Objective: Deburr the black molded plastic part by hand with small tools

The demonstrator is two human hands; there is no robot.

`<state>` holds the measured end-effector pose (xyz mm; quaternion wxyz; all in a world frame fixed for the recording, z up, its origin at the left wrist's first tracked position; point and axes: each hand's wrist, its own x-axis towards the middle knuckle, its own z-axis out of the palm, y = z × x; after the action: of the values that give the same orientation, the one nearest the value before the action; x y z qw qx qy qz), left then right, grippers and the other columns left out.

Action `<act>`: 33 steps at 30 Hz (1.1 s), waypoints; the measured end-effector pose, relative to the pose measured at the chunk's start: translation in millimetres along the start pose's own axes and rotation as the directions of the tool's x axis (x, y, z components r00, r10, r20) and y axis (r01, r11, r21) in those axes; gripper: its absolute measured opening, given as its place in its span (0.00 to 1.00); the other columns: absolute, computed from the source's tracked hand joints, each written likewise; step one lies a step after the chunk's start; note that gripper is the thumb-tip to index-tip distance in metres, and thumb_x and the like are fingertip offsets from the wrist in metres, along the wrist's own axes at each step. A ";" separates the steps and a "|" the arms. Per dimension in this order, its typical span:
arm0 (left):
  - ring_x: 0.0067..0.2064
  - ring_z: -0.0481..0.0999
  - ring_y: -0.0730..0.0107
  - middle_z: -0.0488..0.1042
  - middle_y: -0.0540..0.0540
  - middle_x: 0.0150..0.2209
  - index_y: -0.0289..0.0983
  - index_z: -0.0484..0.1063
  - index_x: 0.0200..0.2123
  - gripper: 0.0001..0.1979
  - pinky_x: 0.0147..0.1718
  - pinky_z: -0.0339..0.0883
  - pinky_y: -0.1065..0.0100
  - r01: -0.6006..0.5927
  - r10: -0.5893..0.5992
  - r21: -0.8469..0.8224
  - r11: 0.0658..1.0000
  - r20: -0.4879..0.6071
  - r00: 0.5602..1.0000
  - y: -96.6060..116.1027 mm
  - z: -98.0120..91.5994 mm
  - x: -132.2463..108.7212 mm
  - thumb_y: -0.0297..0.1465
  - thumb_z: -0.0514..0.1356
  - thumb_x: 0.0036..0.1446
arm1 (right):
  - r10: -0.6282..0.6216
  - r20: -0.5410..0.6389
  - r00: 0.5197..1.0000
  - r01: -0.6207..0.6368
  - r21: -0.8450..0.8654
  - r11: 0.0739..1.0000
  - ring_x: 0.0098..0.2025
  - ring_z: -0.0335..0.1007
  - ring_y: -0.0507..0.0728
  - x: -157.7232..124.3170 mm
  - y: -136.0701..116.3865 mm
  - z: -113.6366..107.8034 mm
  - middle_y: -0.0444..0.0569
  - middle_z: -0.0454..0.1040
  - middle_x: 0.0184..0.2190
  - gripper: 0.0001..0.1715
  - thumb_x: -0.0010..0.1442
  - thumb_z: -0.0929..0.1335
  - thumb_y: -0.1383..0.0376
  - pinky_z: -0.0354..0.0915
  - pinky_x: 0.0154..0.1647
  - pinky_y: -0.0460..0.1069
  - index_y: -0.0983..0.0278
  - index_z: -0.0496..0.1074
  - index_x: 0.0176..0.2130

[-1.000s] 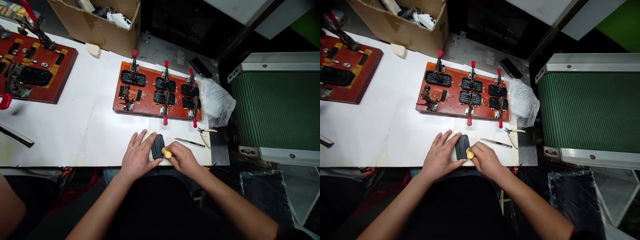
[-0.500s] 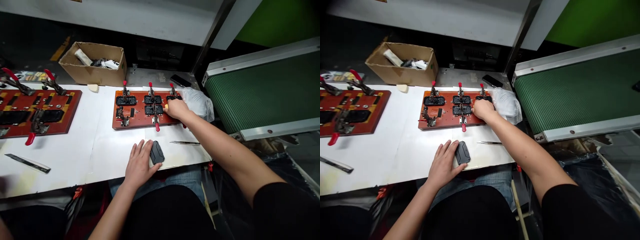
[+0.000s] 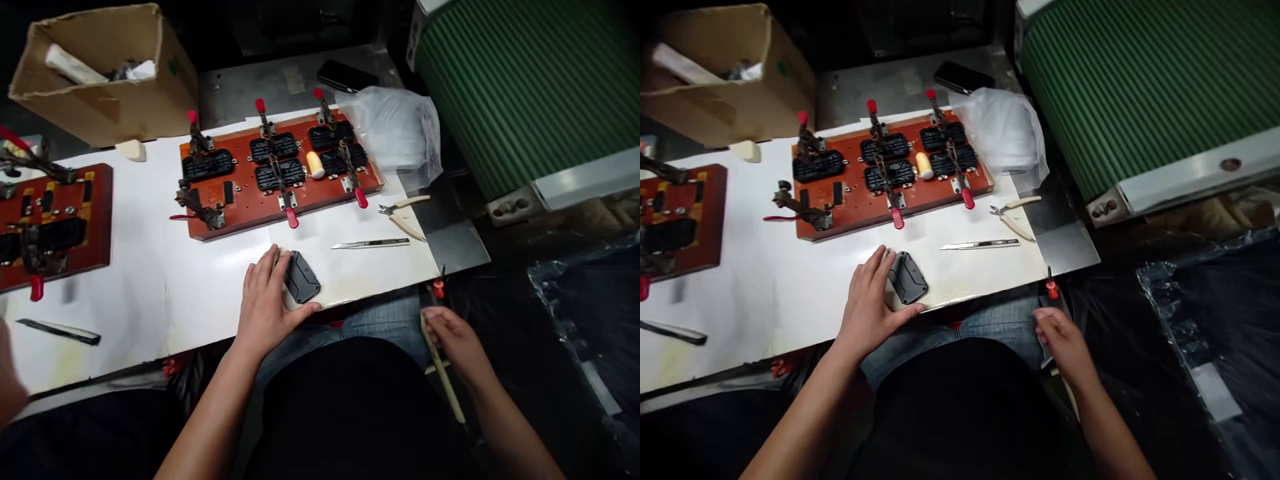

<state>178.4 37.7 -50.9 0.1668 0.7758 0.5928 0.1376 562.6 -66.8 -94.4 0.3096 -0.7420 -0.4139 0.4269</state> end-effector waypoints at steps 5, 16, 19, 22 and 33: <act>0.74 0.56 0.38 0.62 0.32 0.71 0.41 0.49 0.75 0.48 0.71 0.54 0.35 0.002 -0.001 -0.017 1.000 0.021 1.000 9.6 -5.3 13.7 0.45 0.69 0.60 | 0.038 -0.214 0.976 -0.061 -0.099 0.993 0.40 0.78 0.61 31.5 64.1 -16.9 0.58 0.76 0.50 0.40 0.59 0.71 0.45 0.76 0.36 0.55 0.60 0.65 0.63; 0.70 0.65 0.33 0.56 0.31 0.67 0.46 0.43 0.77 0.63 0.63 0.67 0.35 -0.219 -0.019 -0.688 0.692 -0.320 0.947 29.9 -12.2 -59.9 0.34 0.77 0.46 | -0.091 -0.129 0.987 0.010 -0.522 0.853 0.54 0.69 0.74 99.9 64.6 -12.7 0.58 0.71 0.45 0.30 0.55 0.66 0.39 0.64 0.60 0.68 0.61 0.68 0.41; 0.69 0.65 0.32 0.55 0.29 0.66 0.43 0.43 0.77 0.63 0.63 0.68 0.36 -0.214 -0.073 -0.729 0.650 -0.340 0.938 36.6 -7.0 -74.1 0.37 0.77 0.47 | -0.083 -0.085 0.993 0.017 -0.586 0.810 0.53 0.69 0.74 102.3 67.0 -20.4 0.57 0.71 0.43 0.31 0.54 0.66 0.38 0.65 0.57 0.66 0.60 0.69 0.41; 0.69 0.65 0.32 0.55 0.30 0.65 0.42 0.43 0.77 0.62 0.61 0.71 0.38 -0.266 -0.076 -0.729 0.630 -0.399 0.914 41.7 -6.0 -79.5 0.39 0.76 0.47 | -0.074 -0.063 0.995 0.019 -0.626 0.780 0.52 0.70 0.73 102.0 67.4 -23.6 0.57 0.72 0.44 0.31 0.57 0.65 0.38 0.67 0.52 0.63 0.60 0.70 0.43; 0.69 0.64 0.31 0.55 0.30 0.67 0.45 0.45 0.76 0.63 0.58 0.72 0.35 -0.328 -0.042 -0.691 0.645 -0.460 0.887 31.3 -14.7 -77.2 0.33 0.76 0.43 | -0.203 -0.105 0.973 0.103 -0.591 0.800 0.56 0.73 0.72 80.1 64.4 -23.5 0.60 0.75 0.50 0.30 0.62 0.65 0.43 0.68 0.59 0.65 0.63 0.73 0.49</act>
<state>179.6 -43.1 -25.6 0.3237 0.6302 0.4383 0.5531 629.6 -28.9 -166.5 0.1345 -0.7973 -0.5565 0.1912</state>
